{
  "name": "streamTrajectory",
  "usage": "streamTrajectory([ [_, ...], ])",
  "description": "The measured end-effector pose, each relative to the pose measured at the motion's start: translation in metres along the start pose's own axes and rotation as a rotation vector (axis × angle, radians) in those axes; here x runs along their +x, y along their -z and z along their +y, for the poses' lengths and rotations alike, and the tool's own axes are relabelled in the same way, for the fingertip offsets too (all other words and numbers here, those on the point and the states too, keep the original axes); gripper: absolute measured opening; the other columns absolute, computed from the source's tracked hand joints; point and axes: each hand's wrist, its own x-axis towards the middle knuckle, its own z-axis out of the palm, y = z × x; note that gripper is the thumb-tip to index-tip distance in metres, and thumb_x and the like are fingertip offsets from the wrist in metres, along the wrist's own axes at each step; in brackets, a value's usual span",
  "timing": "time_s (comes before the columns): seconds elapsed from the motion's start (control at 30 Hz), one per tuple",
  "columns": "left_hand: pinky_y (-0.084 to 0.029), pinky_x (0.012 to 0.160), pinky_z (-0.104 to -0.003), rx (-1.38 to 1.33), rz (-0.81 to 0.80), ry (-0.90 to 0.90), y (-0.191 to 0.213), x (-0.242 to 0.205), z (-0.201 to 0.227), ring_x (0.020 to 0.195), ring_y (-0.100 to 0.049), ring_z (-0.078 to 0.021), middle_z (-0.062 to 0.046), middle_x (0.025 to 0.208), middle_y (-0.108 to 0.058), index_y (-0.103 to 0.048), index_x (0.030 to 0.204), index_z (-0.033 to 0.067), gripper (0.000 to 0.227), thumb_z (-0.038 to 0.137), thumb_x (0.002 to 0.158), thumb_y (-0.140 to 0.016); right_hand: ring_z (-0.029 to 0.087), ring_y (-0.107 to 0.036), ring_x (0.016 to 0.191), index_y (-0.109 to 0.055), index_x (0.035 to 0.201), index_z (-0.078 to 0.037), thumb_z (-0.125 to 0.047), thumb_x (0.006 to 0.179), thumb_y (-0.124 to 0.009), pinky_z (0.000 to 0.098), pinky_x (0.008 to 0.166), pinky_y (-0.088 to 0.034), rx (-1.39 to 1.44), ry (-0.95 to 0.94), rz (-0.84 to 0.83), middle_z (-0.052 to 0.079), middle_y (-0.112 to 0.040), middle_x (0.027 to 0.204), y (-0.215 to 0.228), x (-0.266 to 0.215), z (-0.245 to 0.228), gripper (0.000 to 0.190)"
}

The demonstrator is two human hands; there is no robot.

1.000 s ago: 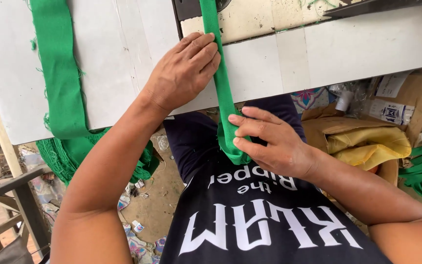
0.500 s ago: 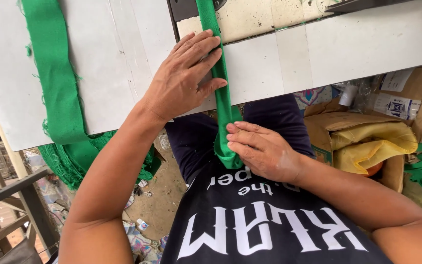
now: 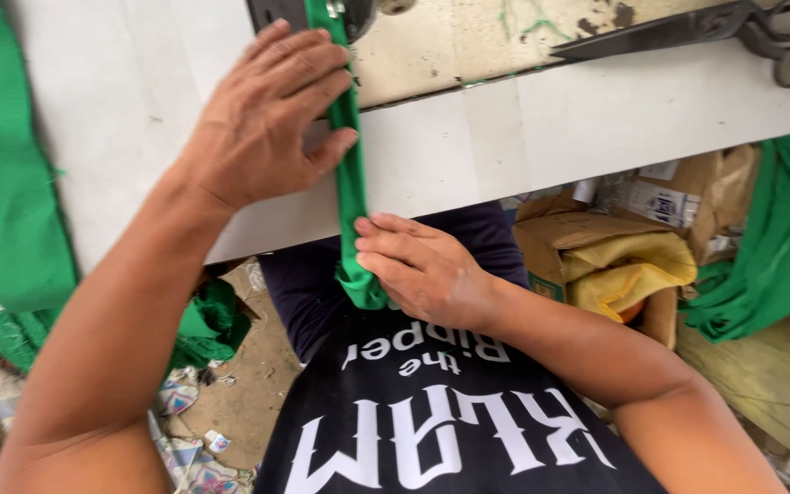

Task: Folding the edges of green fabric strips lengthwise on a work table in a sewing factory.

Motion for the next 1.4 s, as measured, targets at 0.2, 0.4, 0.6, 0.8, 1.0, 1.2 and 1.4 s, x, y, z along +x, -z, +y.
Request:
streamTrajectory([
  [0.2,-0.049,0.117,-0.057,-0.024,0.054,-0.042,-0.002,-0.004,-0.005,0.133,-0.062,-0.0432,-0.023,0.129,-0.059,-0.071,0.125,-0.0092,0.040,0.019,0.100,-0.084,0.037,-0.071,0.114,-0.066,0.107,0.014,0.007,0.100,-0.062,0.0500,0.109,-0.056,-0.007,0.011,0.055,0.028,-0.068,0.113,-0.006,0.008,-0.001,0.011],
  [0.4,-0.058,0.107,-0.046,0.111,0.008,0.000,0.002,0.006,-0.014,0.118,-0.068,-0.0315,-0.019,0.126,-0.069,-0.079,0.125,0.0012,0.034,0.026,0.102,-0.083,0.038,-0.069,0.119,-0.064,0.116,0.010,0.005,0.100,-0.064,0.0471,0.112,-0.053,-0.031,-0.078,-0.054,0.025,-0.066,0.118,0.002,0.019,0.013,0.016],
  [0.6,-0.051,0.091,-0.043,0.222,0.100,-0.009,-0.007,0.004,-0.031,0.112,-0.064,-0.0304,-0.009,0.128,-0.067,-0.084,0.124,0.0092,0.030,0.034,0.108,-0.083,0.037,-0.070,0.122,-0.063,0.118,0.009,0.005,0.101,-0.064,0.0503,0.117,-0.047,-0.007,-0.069,-0.040,0.022,-0.067,0.120,0.002,0.025,0.030,0.017],
  [0.8,-0.039,0.123,-0.053,-0.070,0.110,-0.003,-0.007,-0.008,0.015,0.137,-0.059,-0.0444,-0.031,0.137,-0.069,-0.077,0.126,-0.0173,0.031,0.009,0.112,-0.067,0.033,-0.071,0.119,-0.072,0.107,0.008,0.002,0.106,-0.057,0.0459,0.114,-0.047,-0.184,0.042,0.018,0.021,-0.072,0.117,0.015,0.016,0.028,0.017],
  [1.0,-0.028,0.122,-0.057,-0.154,-0.003,0.139,-0.002,-0.010,0.020,0.146,-0.043,-0.0421,-0.026,0.150,-0.058,-0.071,0.137,-0.0093,0.043,0.023,0.118,-0.050,0.023,-0.072,0.095,-0.068,0.112,-0.001,0.005,0.100,-0.068,0.0301,0.079,-0.056,0.252,-0.497,0.308,0.016,-0.073,0.108,0.026,0.038,0.011,0.013],
  [1.2,-0.031,0.124,-0.058,-0.098,0.076,0.043,-0.002,-0.016,0.032,0.140,-0.054,-0.0413,-0.026,0.133,-0.067,-0.079,0.119,-0.0105,0.022,0.009,0.108,-0.076,0.038,-0.070,0.120,-0.072,0.109,0.012,0.012,0.101,-0.060,0.0484,0.117,-0.045,-0.179,0.052,-0.043,0.025,-0.071,0.118,0.013,0.008,0.024,0.014],
  [1.4,-0.035,0.123,-0.056,-0.129,0.081,-0.047,-0.005,-0.018,0.024,0.136,-0.059,-0.0415,-0.023,0.123,-0.068,-0.077,0.116,-0.0102,0.030,0.017,0.104,-0.079,0.039,-0.071,0.113,-0.068,0.108,0.011,0.009,0.104,-0.052,0.0464,0.113,-0.052,-0.350,0.202,-0.198,0.026,-0.070,0.111,0.025,0.026,0.023,0.017],
])
